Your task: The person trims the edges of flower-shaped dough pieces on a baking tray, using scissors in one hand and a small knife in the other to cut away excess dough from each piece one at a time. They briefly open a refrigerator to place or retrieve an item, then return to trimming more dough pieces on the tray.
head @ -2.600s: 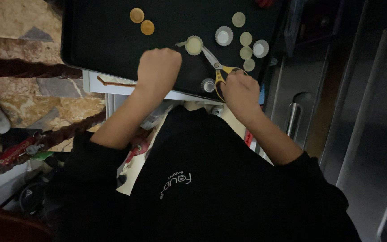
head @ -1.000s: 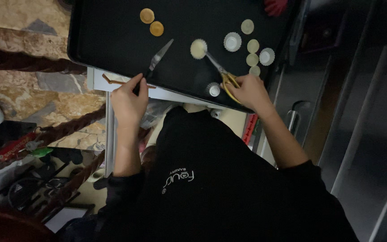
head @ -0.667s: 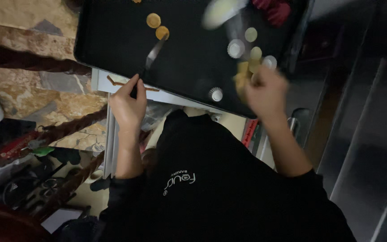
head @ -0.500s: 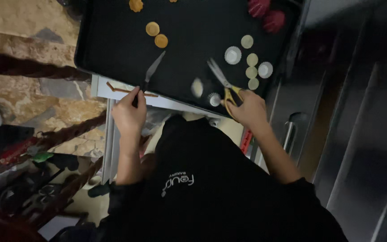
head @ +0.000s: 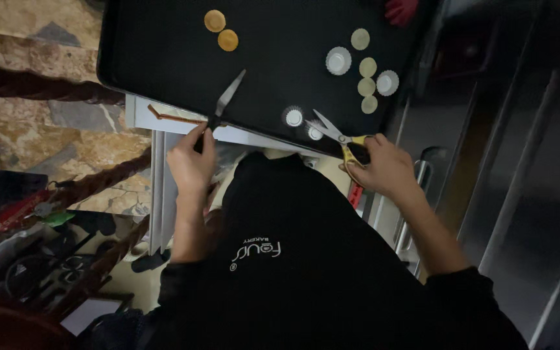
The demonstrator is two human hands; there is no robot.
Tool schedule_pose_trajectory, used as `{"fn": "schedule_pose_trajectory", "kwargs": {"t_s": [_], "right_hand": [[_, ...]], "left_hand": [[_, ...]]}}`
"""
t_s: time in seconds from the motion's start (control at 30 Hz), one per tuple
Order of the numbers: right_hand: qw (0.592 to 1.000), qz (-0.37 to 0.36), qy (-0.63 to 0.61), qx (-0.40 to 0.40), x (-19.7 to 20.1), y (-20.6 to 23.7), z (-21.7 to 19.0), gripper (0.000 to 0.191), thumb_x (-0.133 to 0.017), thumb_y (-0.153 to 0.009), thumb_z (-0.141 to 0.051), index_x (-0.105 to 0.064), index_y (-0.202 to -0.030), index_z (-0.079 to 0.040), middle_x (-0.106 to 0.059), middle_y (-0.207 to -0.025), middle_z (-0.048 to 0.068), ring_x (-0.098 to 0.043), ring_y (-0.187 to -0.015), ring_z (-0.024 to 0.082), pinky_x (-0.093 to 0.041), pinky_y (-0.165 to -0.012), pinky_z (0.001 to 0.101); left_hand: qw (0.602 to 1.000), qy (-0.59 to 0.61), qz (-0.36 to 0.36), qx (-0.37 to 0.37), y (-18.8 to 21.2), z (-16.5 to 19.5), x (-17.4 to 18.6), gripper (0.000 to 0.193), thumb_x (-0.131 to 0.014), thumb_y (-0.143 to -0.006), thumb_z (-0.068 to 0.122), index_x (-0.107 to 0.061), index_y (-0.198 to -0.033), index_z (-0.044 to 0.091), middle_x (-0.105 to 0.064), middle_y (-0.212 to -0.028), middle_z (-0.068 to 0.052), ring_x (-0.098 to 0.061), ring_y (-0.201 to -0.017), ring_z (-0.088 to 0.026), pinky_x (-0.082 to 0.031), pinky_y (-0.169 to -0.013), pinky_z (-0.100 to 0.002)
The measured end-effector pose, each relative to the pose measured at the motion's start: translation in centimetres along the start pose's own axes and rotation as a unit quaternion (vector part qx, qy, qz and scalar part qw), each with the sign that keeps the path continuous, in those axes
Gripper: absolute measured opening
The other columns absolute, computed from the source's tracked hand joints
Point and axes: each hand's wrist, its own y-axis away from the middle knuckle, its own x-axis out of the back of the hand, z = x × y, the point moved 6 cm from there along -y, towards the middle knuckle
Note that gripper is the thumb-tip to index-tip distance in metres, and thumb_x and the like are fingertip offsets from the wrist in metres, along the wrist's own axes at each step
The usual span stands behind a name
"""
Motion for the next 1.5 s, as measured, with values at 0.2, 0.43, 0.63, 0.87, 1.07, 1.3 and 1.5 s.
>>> {"fn": "schedule_pose_trajectory", "kwargs": {"t_s": [0.2,0.43,0.63,0.87,1.07,1.3,1.5], "right_hand": [[0.963,-0.227,-0.099,-0.103,-1.8,-0.1,2.4,0.062,-0.065,-0.084,-0.063,-0.073,-0.105,-0.006,-0.065,-0.077,0.008,-0.063,-0.069,0.023,-0.051,-0.063,0.0368],[0.968,-0.224,-0.031,-0.105,-0.9,-1.2,-0.1,0.061,-0.066,-0.083,-0.067,-0.071,-0.101,-0.009,-0.064,-0.085,0.008,-0.060,-0.072,0.020,-0.050,-0.064,0.0372],[0.974,-0.194,-0.063,-0.098,-0.9,-1.5,-0.4,0.063,-0.064,-0.085,-0.066,-0.072,-0.104,-0.006,-0.065,-0.089,0.010,-0.063,-0.074,0.024,-0.051,-0.065,0.0374],[0.964,-0.128,-0.183,-0.142,-0.5,-1.1,1.2,0.059,-0.068,-0.084,-0.057,-0.070,-0.114,-0.007,-0.067,-0.082,0.011,-0.064,-0.067,0.021,-0.051,-0.060,0.0356],[0.950,-0.139,-0.209,-0.184,-1.8,-1.6,3.3,0.058,-0.066,-0.089,-0.058,-0.076,-0.112,-0.005,-0.066,-0.070,0.009,-0.063,-0.061,0.020,-0.049,-0.059,0.0357],[0.941,-0.155,-0.229,-0.194,-2.6,-1.2,4.1,0.052,-0.068,-0.088,-0.053,-0.076,-0.110,-0.006,-0.067,-0.067,0.008,-0.063,-0.059,0.018,-0.049,-0.057,0.0344],[0.959,-0.099,-0.190,-0.183,-0.4,-1.0,3.0,0.041,-0.069,-0.092,-0.043,-0.073,-0.110,-0.006,-0.069,-0.082,0.010,-0.063,-0.062,0.018,-0.050,-0.056,0.0313]], "left_hand": [[0.985,-0.084,-0.149,0.003,0.3,2.4,-1.5,0.019,-0.070,-0.091,0.019,-0.080,-0.100,0.006,-0.073,-0.079,-0.019,-0.073,-0.073,-0.035,-0.057,-0.070,-0.041],[0.972,-0.136,-0.176,-0.080,0.2,4.8,-2.8,0.018,-0.070,-0.087,0.020,-0.080,-0.093,0.006,-0.074,-0.079,-0.017,-0.071,-0.073,-0.037,-0.058,-0.072,-0.044],[0.976,-0.018,-0.218,0.003,0.4,4.2,-3.4,0.019,-0.068,-0.090,0.019,-0.079,-0.100,0.006,-0.075,-0.081,-0.015,-0.075,-0.072,-0.028,-0.058,-0.071,-0.037],[0.980,0.064,-0.191,0.000,-0.2,5.8,-5.3,0.023,-0.068,-0.089,0.020,-0.078,-0.102,0.004,-0.077,-0.084,-0.015,-0.076,-0.074,-0.026,-0.058,-0.070,-0.035],[0.983,-0.010,-0.183,-0.019,-0.6,6.9,-6.9,0.023,-0.068,-0.091,0.019,-0.078,-0.104,0.004,-0.074,-0.082,-0.018,-0.074,-0.070,-0.031,-0.058,-0.069,-0.038],[0.986,-0.039,-0.144,-0.078,-0.3,7.0,-5.4,0.020,-0.069,-0.091,0.018,-0.080,-0.101,0.004,-0.075,-0.082,-0.018,-0.074,-0.072,-0.032,-0.059,-0.071,-0.040],[0.989,-0.037,-0.135,-0.047,-0.5,6.3,-2.8,0.022,-0.069,-0.093,0.017,-0.076,-0.107,0.002,-0.076,-0.088,-0.017,-0.075,-0.070,-0.027,-0.059,-0.067,-0.035]]}}
